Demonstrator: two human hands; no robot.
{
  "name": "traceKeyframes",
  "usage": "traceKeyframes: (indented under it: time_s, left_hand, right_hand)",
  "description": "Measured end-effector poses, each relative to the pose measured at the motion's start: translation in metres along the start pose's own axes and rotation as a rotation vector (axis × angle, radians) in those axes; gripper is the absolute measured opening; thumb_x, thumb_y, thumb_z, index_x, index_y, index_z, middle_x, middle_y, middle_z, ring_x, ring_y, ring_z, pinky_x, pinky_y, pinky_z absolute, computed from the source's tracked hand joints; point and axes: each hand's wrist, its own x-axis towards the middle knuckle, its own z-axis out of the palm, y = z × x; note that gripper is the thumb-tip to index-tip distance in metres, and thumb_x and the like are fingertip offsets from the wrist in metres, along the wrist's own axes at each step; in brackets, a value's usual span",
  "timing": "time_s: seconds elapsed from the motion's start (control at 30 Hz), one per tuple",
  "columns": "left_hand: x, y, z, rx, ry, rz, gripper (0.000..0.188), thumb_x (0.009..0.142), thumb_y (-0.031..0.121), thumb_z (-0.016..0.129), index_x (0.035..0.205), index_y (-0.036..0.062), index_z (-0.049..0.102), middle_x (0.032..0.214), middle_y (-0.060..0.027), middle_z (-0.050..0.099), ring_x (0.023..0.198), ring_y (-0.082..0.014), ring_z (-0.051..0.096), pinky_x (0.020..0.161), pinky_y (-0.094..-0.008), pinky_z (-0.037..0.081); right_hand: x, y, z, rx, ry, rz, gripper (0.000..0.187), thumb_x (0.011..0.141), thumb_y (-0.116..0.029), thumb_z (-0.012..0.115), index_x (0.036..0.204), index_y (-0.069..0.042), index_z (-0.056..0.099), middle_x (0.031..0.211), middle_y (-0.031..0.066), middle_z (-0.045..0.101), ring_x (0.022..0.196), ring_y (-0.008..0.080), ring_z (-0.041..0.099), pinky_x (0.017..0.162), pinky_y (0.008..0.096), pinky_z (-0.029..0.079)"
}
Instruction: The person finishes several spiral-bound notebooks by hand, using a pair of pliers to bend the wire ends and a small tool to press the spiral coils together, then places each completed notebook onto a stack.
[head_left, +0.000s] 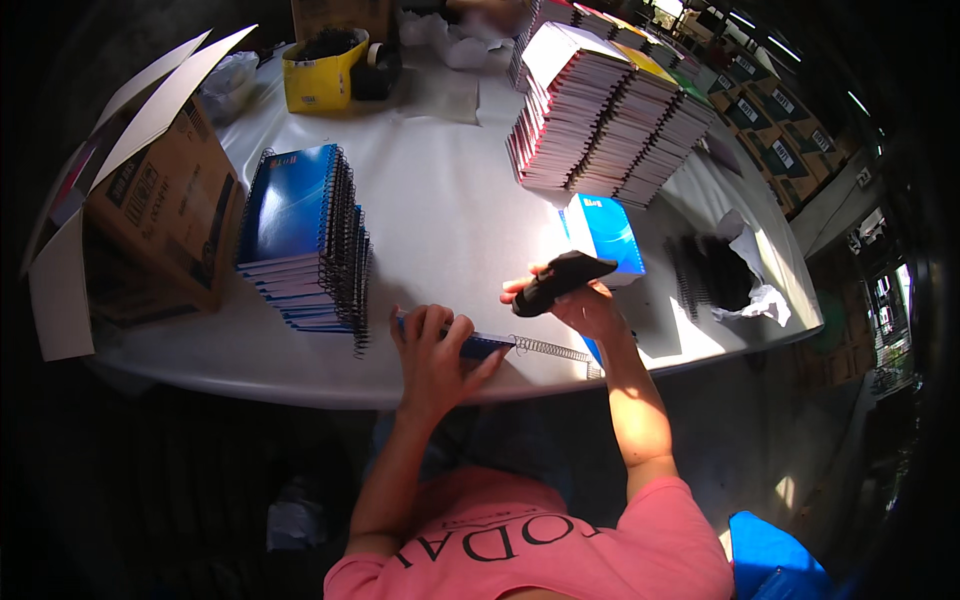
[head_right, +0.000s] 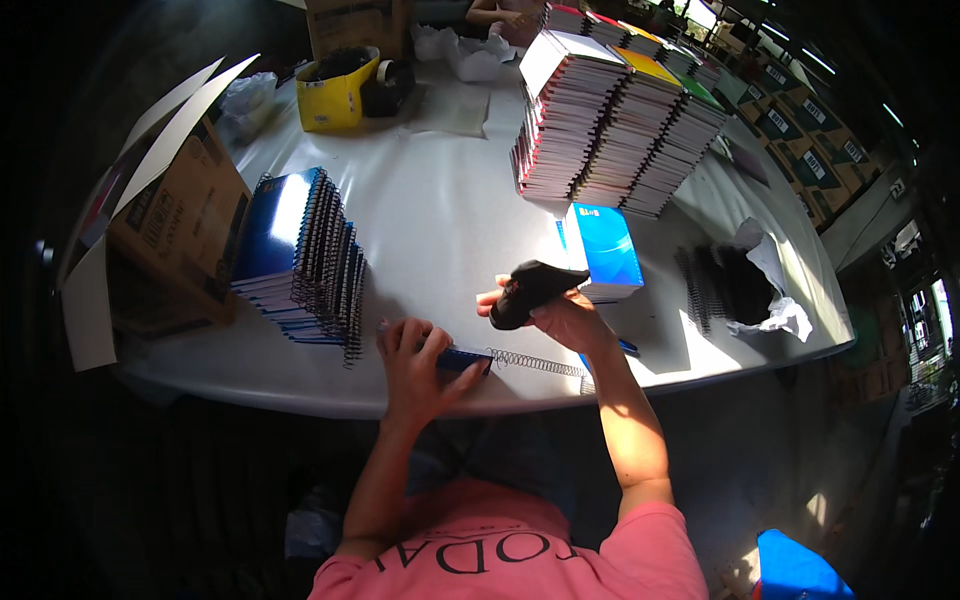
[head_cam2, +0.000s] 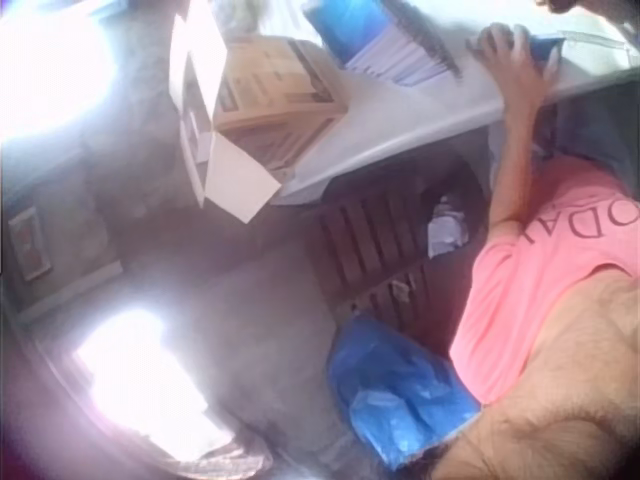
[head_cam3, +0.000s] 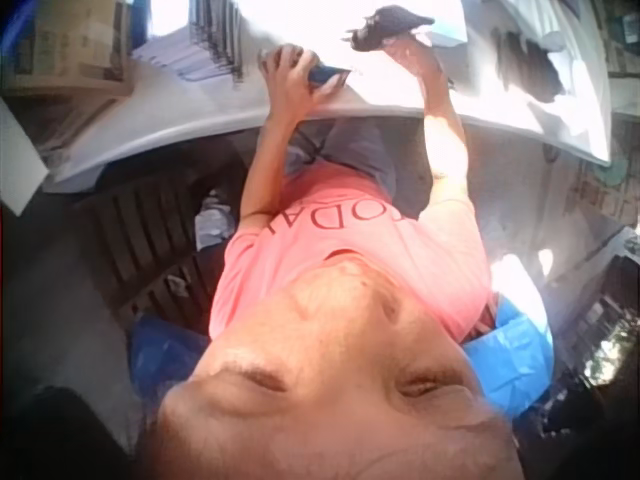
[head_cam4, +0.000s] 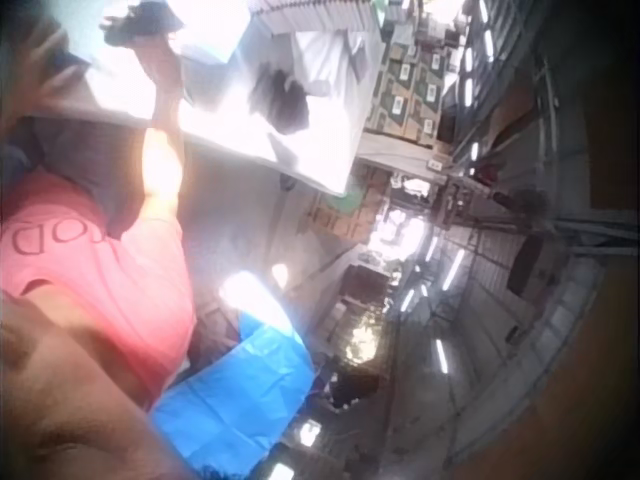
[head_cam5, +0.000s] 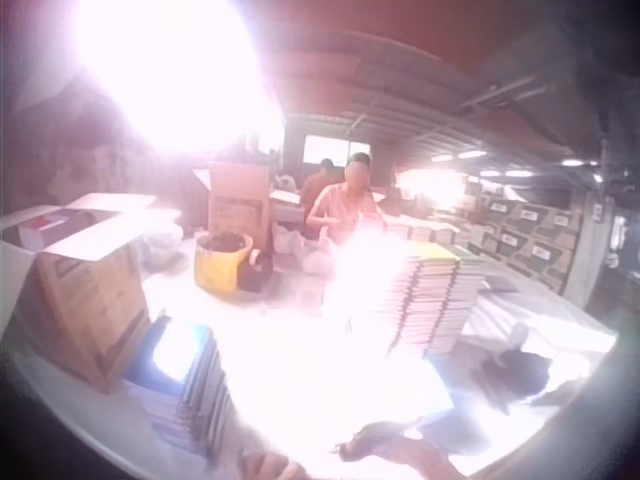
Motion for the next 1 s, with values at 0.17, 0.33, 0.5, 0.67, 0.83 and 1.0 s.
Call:
traceKeyframes:
  time_s: [0.17, 0.33, 0.5, 0.67, 0.83, 1.0]
  left_hand:
    - [0.0, -0.002, -0.002, -0.041, -0.052, 0.014, 0.037, 0.068, 0.038, 0.076, 0.078, 0.0088, 0.055, 0.09, -0.0078, 0.048, 0.093, -0.0291, 0.044, 0.096, -0.0539, 0.026]
    - [0.008, -0.005, -0.007, -0.041, -0.09, 0.067, 0.038, 0.066, 0.037, 0.077, 0.078, 0.0084, 0.054, 0.091, -0.0079, 0.048, 0.093, -0.0295, 0.043, 0.092, -0.0498, 0.029]
    - [0.008, -0.004, -0.008, -0.072, -0.085, 0.036, 0.04, 0.064, 0.036, 0.079, 0.077, 0.0073, 0.056, 0.093, -0.008, 0.049, 0.093, -0.0309, 0.043, 0.085, -0.0445, 0.033]
    - [0.012, -0.006, -0.009, -0.098, -0.093, 0.027, 0.041, 0.063, 0.041, 0.08, 0.074, 0.0073, 0.058, 0.093, -0.0077, 0.05, 0.092, -0.0299, 0.043, 0.083, -0.0449, 0.034]
    - [0.013, -0.003, -0.007, -0.148, -0.173, -0.051, 0.039, 0.066, 0.045, 0.078, 0.075, 0.0102, 0.061, 0.09, -0.0072, 0.05, 0.092, -0.0296, 0.044, 0.087, -0.0477, 0.031]
    - [0.003, 0.004, 0.006, -0.032, 0.002, -0.055, 0.03, 0.067, 0.041, 0.078, 0.081, 0.0173, 0.066, 0.086, -0.0045, 0.046, 0.092, -0.0276, 0.042, 0.088, -0.0505, 0.027]
  right_hand:
    - [-0.013, 0.007, -0.003, -0.661, -0.012, 0.178, 0.035, 0.082, -0.019, 0.066, 0.108, 0.004, 0.065, 0.117, 0.0182, 0.062, 0.109, 0.0249, 0.059, 0.091, 0.0333, 0.047]
    - [-0.009, 0.017, 0.001, -0.547, -0.086, -0.125, 0.028, 0.075, 0.0, 0.064, 0.102, 0.004, 0.068, 0.109, 0.0206, 0.065, 0.099, 0.0275, 0.064, 0.089, 0.0342, 0.049]
    - [-0.01, 0.011, 0.0, -0.279, -0.148, -0.213, 0.026, 0.074, -0.004, 0.07, 0.099, 0.005, 0.069, 0.106, 0.0213, 0.066, 0.101, 0.0277, 0.063, 0.088, 0.0349, 0.049]
    - [-0.012, 0.0, -0.001, -0.469, 0.065, -0.086, 0.02, 0.073, -0.004, 0.07, 0.091, 0.004, 0.071, 0.103, 0.0178, 0.067, 0.093, 0.0258, 0.064, 0.086, 0.033, 0.048]
    - [-0.013, 0.001, 0.001, -0.891, 0.103, -0.01, 0.032, 0.071, 0.004, 0.066, 0.1, -0.009, 0.073, 0.099, 0.0084, 0.068, 0.087, 0.0166, 0.062, 0.077, 0.027, 0.048]
    - [-0.038, -0.019, 0.037, -0.735, 0.342, -0.48, 0.026, 0.076, -0.001, 0.071, 0.1, 0.006, 0.065, 0.089, 0.0068, 0.06, 0.079, 0.0103, 0.058, 0.063, 0.0236, 0.047]
